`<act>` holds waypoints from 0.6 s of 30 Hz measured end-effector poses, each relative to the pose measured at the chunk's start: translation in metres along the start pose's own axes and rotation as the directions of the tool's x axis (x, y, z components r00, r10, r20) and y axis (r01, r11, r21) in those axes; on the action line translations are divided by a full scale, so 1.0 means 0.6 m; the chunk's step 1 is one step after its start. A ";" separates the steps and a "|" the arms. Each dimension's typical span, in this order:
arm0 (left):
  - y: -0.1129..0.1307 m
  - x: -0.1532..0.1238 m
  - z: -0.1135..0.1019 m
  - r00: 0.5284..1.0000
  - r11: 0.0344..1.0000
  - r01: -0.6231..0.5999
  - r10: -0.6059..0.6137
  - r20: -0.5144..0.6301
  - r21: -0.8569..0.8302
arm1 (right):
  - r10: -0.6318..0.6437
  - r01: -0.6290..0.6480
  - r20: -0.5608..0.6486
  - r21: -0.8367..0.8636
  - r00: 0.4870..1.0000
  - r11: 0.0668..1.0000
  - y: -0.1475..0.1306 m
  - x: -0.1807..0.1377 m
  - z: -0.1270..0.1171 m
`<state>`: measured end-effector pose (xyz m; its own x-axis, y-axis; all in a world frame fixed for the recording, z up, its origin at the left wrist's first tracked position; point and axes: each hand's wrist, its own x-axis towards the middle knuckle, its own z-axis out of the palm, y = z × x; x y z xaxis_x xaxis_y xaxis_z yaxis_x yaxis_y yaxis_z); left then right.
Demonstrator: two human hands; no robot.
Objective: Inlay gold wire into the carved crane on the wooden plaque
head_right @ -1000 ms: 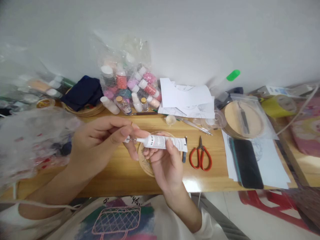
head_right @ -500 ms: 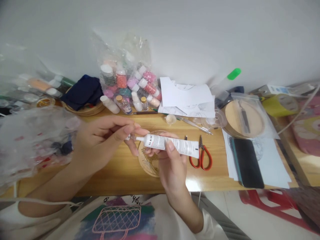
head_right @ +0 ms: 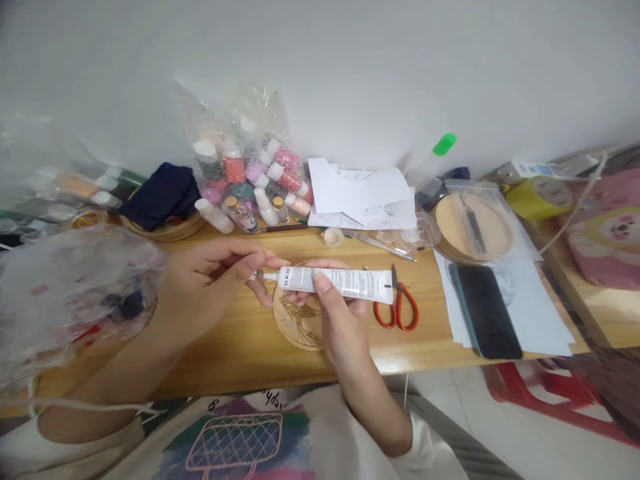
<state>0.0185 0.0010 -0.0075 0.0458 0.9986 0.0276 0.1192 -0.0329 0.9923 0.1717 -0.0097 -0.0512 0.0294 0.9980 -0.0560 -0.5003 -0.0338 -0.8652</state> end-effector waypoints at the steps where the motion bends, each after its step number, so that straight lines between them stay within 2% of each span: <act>1: -0.001 -0.001 0.000 1.000 1.000 0.001 -0.001 0.010 0.027 | 0.007 -0.007 -0.001 0.006 1.000 1.000 0.000 -0.001 -0.001; 5: -0.015 -0.001 -0.015 0.999 0.974 -0.034 0.030 0.023 0.223 | 0.044 -0.044 -0.052 0.009 0.998 0.999 0.006 0.000 -0.008; 7: -0.022 0.002 -0.032 0.986 0.921 -0.154 0.167 -0.007 0.357 | 0.076 -0.077 -0.082 0.000 0.994 0.997 0.013 0.004 -0.013; 8: -0.024 0.004 -0.041 0.963 0.873 -0.251 0.271 0.013 0.419 | 0.096 -0.096 -0.091 -0.005 0.991 0.995 0.016 0.008 -0.014; 10: -0.020 0.012 -0.057 0.893 0.737 -0.447 0.404 0.200 0.507 | 0.134 -0.136 -0.082 -0.012 0.988 0.991 0.021 0.020 -0.013; 11: -0.016 0.018 -0.063 0.850 0.670 -0.527 0.415 0.324 0.524 | 0.151 -0.152 -0.061 -0.014 0.987 0.988 0.023 0.027 -0.009; 13: -0.003 0.033 -0.068 0.761 0.577 -0.636 0.360 0.539 0.512 | 0.195 -0.194 0.044 -0.030 0.980 0.981 0.023 0.045 0.005; 15: 0.007 0.054 -0.071 0.710 0.547 -0.670 0.278 0.647 0.501 | 0.221 -0.217 0.153 -0.048 0.963 0.975 0.018 0.064 0.023; 16: 0.010 0.065 -0.072 0.716 0.551 -0.653 0.227 0.660 0.520 | 0.227 -0.219 0.186 -0.064 0.956 0.974 0.014 0.073 0.031; 18: 0.006 0.084 -0.079 0.758 0.540 -0.601 0.151 0.635 0.589 | 0.270 -0.232 0.243 -0.173 0.932 0.957 0.004 0.088 0.039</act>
<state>-0.0259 0.0533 0.0030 0.6822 0.7250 0.0946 0.6210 -0.6428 0.4486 0.1515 0.0440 -0.0446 -0.3181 0.9338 -0.1641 -0.3360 -0.2729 -0.9015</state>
